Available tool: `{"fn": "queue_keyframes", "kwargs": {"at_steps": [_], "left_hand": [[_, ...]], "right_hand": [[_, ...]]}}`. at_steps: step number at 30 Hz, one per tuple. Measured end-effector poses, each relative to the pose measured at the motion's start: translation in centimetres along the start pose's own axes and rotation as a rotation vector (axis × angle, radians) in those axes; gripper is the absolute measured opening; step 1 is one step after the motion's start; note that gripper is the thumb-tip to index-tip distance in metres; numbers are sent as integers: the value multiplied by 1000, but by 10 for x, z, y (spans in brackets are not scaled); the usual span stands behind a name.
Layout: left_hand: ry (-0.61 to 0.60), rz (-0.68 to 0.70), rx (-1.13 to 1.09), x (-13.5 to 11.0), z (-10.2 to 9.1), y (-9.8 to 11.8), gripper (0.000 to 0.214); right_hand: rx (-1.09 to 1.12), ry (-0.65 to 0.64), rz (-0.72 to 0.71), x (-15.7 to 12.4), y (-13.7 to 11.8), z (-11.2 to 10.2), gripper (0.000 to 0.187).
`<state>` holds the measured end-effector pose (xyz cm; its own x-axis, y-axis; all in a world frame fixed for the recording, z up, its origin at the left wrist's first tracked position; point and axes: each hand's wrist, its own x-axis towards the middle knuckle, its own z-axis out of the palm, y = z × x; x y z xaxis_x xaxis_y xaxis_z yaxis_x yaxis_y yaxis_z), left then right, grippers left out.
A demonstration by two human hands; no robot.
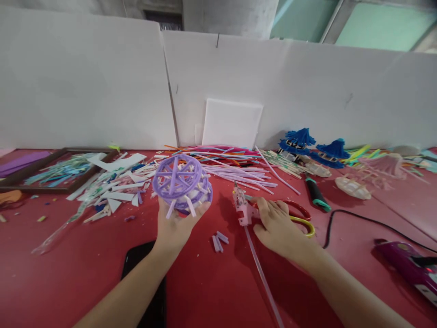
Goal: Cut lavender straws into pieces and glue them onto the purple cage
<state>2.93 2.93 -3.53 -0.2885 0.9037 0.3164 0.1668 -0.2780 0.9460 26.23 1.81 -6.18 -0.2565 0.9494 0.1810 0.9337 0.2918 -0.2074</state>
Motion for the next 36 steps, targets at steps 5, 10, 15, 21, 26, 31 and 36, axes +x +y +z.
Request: {"fn": "queue_keyframes", "kwargs": {"at_steps": [5, 10, 15, 21, 26, 31, 36], "left_hand": [[-10, 0, -46, -1, 2, 4, 53], [-25, -2, 8, -2, -1, -1, 53], [-83, 17, -20, -3, -2, -6, 49], [-89, 54, 29, -4, -1, -12, 53], [-94, 7, -12, -5, 1, -1, 43], [-63, 39, 17, -4, 2, 0, 43], [-117, 44, 29, -3, -2, -10, 52]], "right_hand": [[8, 66, 37, 1, -7, -5, 24], [191, 233, -157, 1, -32, -6, 14], [196, 88, -332, -1, -57, 3, 17], [126, 29, -363, -1, -59, 10, 8], [118, 53, -427, -2, -57, 10, 7], [273, 178, -429, -4, -51, 9, 16], [442, 291, -483, -8, -45, 2, 26]]}}
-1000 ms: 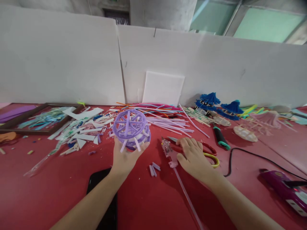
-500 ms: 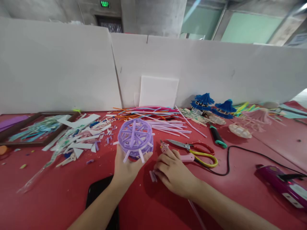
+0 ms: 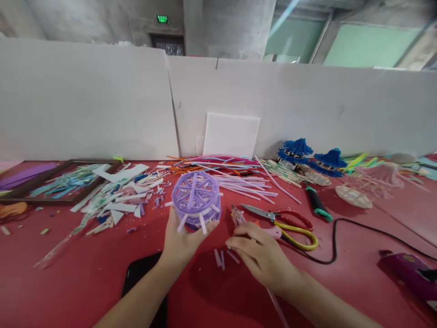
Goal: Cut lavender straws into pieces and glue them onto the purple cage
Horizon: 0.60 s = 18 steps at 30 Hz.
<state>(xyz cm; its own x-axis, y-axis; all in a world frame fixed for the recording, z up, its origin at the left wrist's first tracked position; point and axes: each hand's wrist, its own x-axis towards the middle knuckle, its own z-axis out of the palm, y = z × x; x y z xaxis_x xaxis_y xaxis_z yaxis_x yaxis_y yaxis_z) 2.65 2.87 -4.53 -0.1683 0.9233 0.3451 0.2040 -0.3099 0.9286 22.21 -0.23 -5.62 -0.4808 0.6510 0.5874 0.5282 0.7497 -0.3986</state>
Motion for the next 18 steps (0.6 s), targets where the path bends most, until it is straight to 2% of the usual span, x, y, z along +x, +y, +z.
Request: {"fn": "queue_keyframes", "kwargs": {"at_steps": [6, 10, 14, 16, 18], "left_hand": [[-78, 29, -73, -3, 1, 4, 52], [-153, -16, -101, -6, 4, 5, 59], [-201, -76, -156, -8, 6, 2, 66], [-209, -74, -147, -8, 6, 0, 67], [-224, -52, -139, -8, 6, -1, 66]], "right_hand": [[79, 177, 88, 2, -9, -17, 14], [181, 250, 177, 0, -9, -18, 18], [384, 293, 367, -3, -7, -15, 13], [523, 318, 474, -2, -9, -14, 9], [673, 332, 576, 0, -11, -13, 13]]}}
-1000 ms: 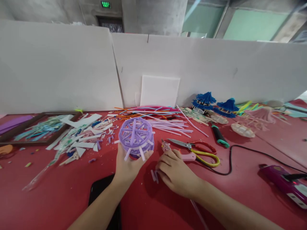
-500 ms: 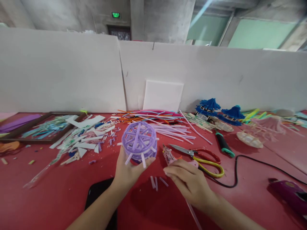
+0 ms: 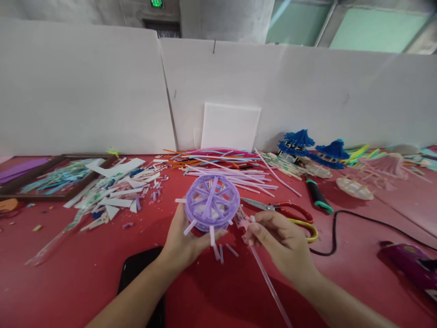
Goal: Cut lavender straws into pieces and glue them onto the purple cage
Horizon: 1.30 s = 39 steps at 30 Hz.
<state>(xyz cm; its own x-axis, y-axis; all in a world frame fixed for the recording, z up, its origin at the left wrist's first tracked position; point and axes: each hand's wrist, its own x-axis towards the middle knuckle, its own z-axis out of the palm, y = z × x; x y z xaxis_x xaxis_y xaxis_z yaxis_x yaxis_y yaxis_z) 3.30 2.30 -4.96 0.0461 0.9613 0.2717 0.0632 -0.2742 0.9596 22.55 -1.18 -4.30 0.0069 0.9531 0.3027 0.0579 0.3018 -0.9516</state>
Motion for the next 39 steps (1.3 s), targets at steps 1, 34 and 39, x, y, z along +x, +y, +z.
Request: {"fn": "queue_keyframes", "kwargs": {"at_steps": [1, 34, 39], "left_hand": [[-8, 12, 0, 0, 0, 0, 66], [-19, 16, 26, 2, 1, 0, 57], [-18, 24, 26, 1, 1, 1, 58]], "right_hand": [[56, 3, 51, 1, -1, 2, 16], [264, -33, 242, 8, -1, 16, 26], [289, -43, 252, 6, -3, 19, 27]]}}
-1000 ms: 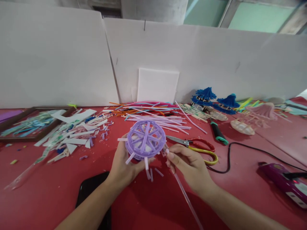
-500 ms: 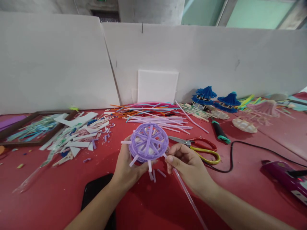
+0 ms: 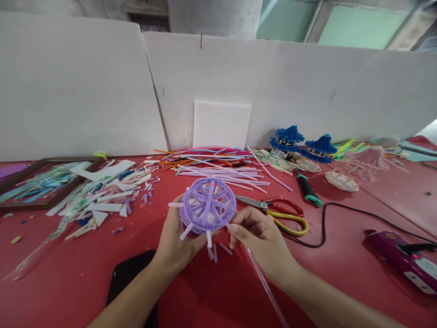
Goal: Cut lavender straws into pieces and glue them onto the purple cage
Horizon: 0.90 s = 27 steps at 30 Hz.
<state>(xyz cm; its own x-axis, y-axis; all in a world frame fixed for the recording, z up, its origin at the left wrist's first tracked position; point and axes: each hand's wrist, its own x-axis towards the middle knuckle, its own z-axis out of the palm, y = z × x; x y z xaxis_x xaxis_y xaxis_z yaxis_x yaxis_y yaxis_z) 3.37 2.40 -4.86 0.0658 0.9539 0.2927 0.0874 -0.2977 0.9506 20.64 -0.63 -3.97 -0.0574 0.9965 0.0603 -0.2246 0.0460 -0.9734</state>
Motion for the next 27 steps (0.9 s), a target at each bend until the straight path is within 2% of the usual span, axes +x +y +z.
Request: {"fn": "queue_keyframes", "kwargs": {"at_steps": [10, 27], "left_hand": [[-41, -21, -65, -1, 0, -2, 59], [-42, 20, -14, -1, -2, -6, 60]], "right_hand": [[-30, 45, -21, -3, 9, 0, 28], [8, 24, 15, -3, 8, 2, 31]]}}
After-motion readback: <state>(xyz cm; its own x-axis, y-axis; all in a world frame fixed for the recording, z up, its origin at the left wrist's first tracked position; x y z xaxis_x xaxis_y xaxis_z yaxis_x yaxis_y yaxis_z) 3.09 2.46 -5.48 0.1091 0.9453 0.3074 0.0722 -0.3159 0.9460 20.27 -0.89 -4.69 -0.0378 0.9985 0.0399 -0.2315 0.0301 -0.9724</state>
